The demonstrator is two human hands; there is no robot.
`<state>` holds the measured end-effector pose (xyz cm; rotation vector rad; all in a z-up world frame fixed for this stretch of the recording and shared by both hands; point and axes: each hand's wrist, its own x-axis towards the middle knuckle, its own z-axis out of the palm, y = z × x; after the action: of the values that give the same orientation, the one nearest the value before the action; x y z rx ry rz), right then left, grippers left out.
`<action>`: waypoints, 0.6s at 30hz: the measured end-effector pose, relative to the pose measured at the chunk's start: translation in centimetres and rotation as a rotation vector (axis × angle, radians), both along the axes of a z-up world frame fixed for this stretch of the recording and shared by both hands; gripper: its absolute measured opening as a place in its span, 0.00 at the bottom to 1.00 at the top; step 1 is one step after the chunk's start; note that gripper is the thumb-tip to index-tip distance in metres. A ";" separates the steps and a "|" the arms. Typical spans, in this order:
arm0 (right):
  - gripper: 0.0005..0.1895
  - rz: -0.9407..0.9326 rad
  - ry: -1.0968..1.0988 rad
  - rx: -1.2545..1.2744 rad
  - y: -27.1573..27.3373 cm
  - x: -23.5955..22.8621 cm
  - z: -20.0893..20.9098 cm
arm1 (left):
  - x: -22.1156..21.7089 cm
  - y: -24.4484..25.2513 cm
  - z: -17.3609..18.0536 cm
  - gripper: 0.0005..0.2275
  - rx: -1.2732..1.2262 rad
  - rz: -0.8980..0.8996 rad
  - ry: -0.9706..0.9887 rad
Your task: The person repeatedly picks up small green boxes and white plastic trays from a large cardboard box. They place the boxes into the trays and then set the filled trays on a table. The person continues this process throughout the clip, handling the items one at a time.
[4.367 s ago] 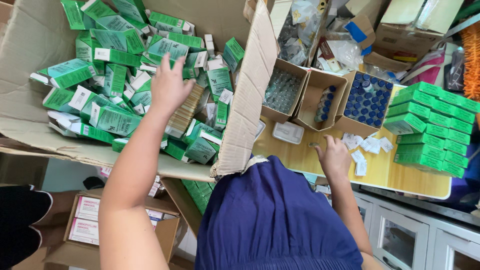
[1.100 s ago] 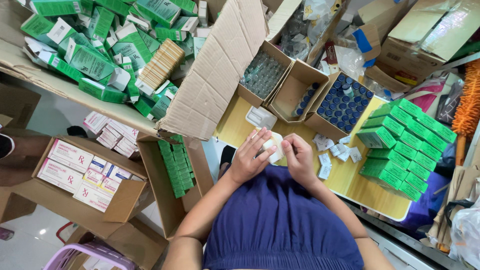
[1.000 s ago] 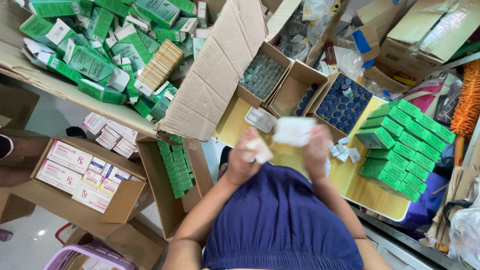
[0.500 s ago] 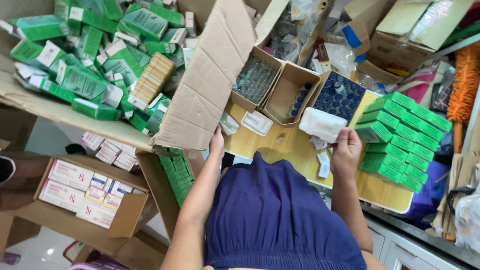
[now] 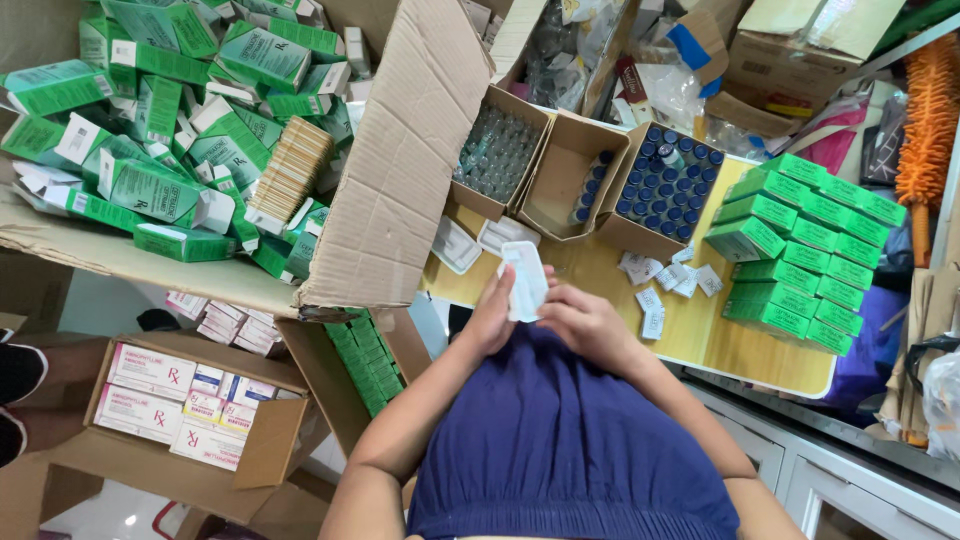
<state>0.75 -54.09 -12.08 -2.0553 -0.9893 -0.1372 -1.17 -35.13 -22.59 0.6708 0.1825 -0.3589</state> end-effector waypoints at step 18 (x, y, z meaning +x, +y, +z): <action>0.05 -0.356 0.340 -0.208 -2.0 4.0 -11.5 | -1.2 3.3 -5.6 0.22 0.017 0.232 0.176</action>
<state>4.74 -56.10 -23.62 -2.3320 -0.4407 0.1332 -2.33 -31.80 -28.15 0.6269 0.4279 -0.1932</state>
